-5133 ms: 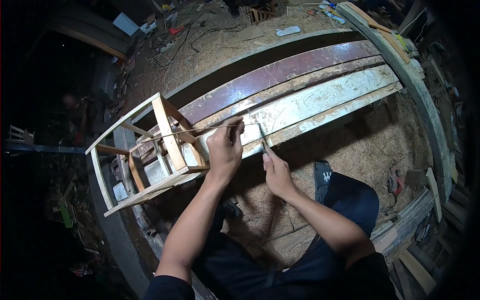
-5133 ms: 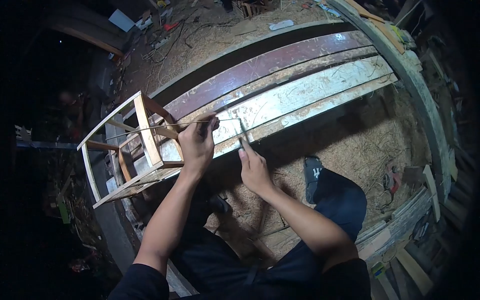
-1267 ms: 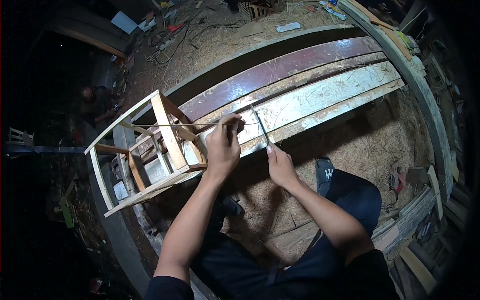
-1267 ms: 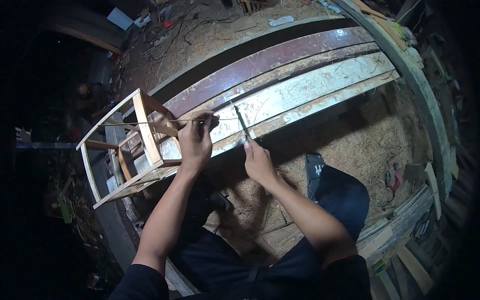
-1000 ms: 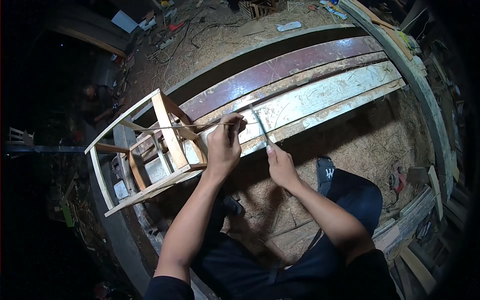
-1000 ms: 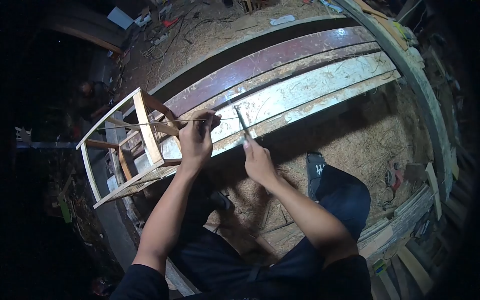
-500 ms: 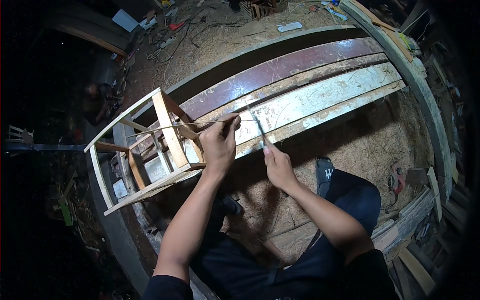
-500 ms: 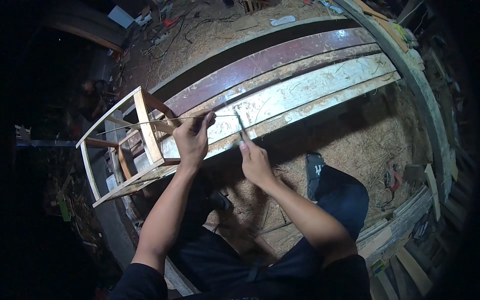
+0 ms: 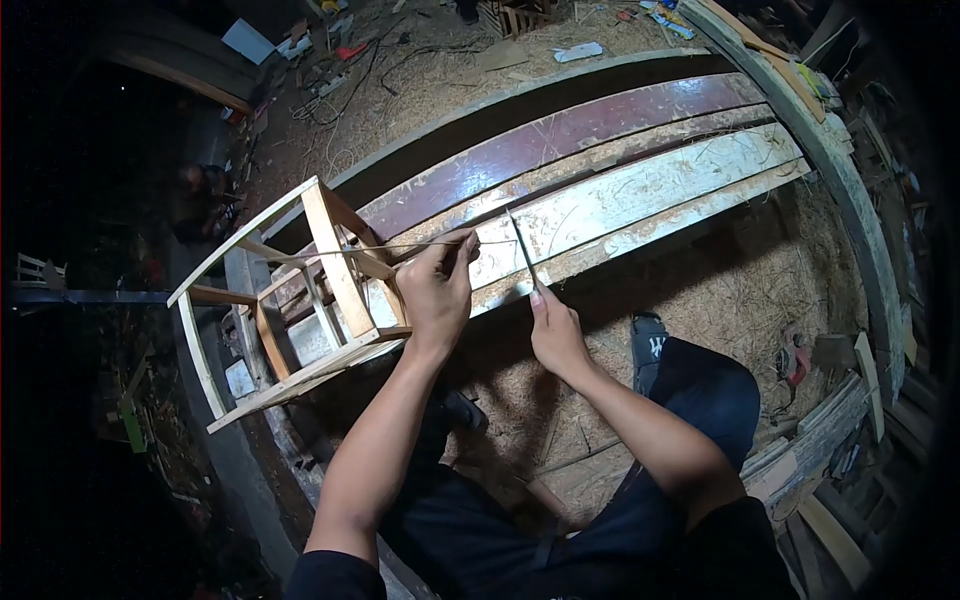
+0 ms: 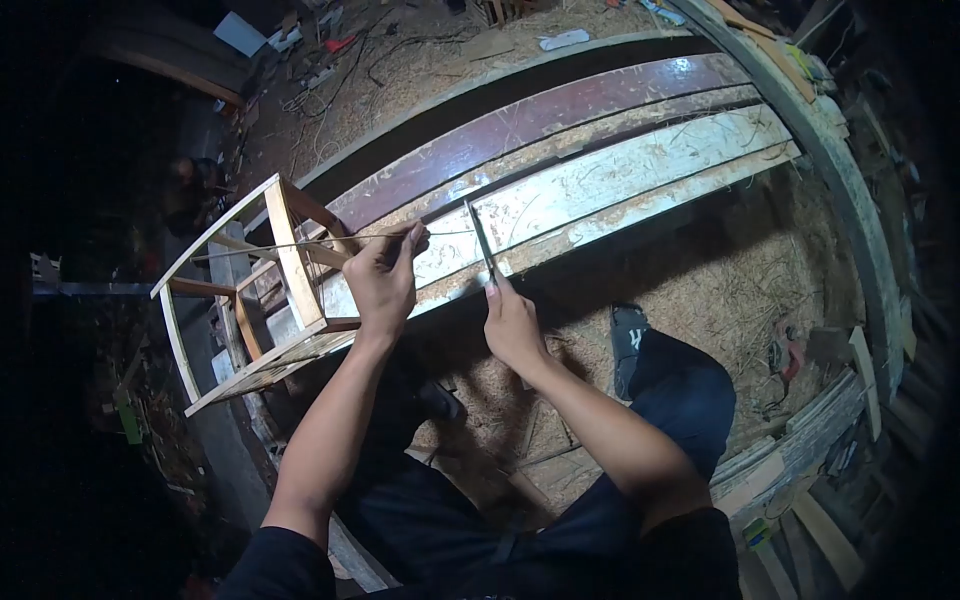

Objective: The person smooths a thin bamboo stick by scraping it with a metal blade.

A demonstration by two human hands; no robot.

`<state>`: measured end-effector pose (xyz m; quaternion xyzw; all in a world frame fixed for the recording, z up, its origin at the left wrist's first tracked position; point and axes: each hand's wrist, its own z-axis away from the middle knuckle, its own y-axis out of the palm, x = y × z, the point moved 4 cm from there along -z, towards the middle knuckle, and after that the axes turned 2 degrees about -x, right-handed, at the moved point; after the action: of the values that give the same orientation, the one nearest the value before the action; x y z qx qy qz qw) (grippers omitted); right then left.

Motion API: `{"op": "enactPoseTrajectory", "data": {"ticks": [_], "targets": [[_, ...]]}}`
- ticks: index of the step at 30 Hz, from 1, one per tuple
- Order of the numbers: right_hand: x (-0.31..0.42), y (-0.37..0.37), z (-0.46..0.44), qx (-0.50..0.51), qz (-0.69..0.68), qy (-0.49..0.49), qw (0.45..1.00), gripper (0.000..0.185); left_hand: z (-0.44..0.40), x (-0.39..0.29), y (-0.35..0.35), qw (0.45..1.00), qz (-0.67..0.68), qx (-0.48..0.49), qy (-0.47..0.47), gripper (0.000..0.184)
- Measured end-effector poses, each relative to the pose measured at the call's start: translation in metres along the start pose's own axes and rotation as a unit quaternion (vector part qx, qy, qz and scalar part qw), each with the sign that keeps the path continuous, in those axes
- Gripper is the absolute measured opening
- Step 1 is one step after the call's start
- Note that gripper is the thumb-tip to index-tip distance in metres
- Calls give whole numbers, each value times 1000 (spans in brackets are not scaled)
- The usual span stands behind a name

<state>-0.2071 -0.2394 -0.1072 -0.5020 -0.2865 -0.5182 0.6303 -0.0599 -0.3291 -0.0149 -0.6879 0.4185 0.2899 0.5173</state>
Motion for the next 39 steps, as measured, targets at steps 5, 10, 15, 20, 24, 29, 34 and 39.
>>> {"op": "enactPoseTrajectory", "data": {"ticks": [5, 10, 15, 20, 24, 29, 34, 39], "targets": [[2, 8, 8, -6, -52, -55, 997, 44, 0, 0, -1, 999, -23, -25, 16, 11], [0, 8, 5, 17, -39, -15, 999, 45, 0, -6, -4, 1000, -24, -3, -4, 16], [3, -2, 2, 16, -11, -16, 1000, 46, 0, -1, 0, 1000, -9, -4, -8, 15], [12, -1, 8, 39, -27, -2, 999, 44, -1, -2, -3, 1000, -28, 5, -2, 14], [5, 4, 5, -15, -42, -99, 994, 43, -2, -2, -2, 1000, 5, 0, -17, 15], [-1, -3, -2, 28, 4, -5, 1000, 43, -2, 4, -1, 1000, 13, -8, -12, 15], [12, 0, 9, -46, -54, -200, 977, 42, -2, -3, -3, 999, -40, 9, -11, 15], [12, 3, 6, -14, -37, -117, 992, 42, -2, -4, -2, 999, -40, 9, -9, 15]]}}
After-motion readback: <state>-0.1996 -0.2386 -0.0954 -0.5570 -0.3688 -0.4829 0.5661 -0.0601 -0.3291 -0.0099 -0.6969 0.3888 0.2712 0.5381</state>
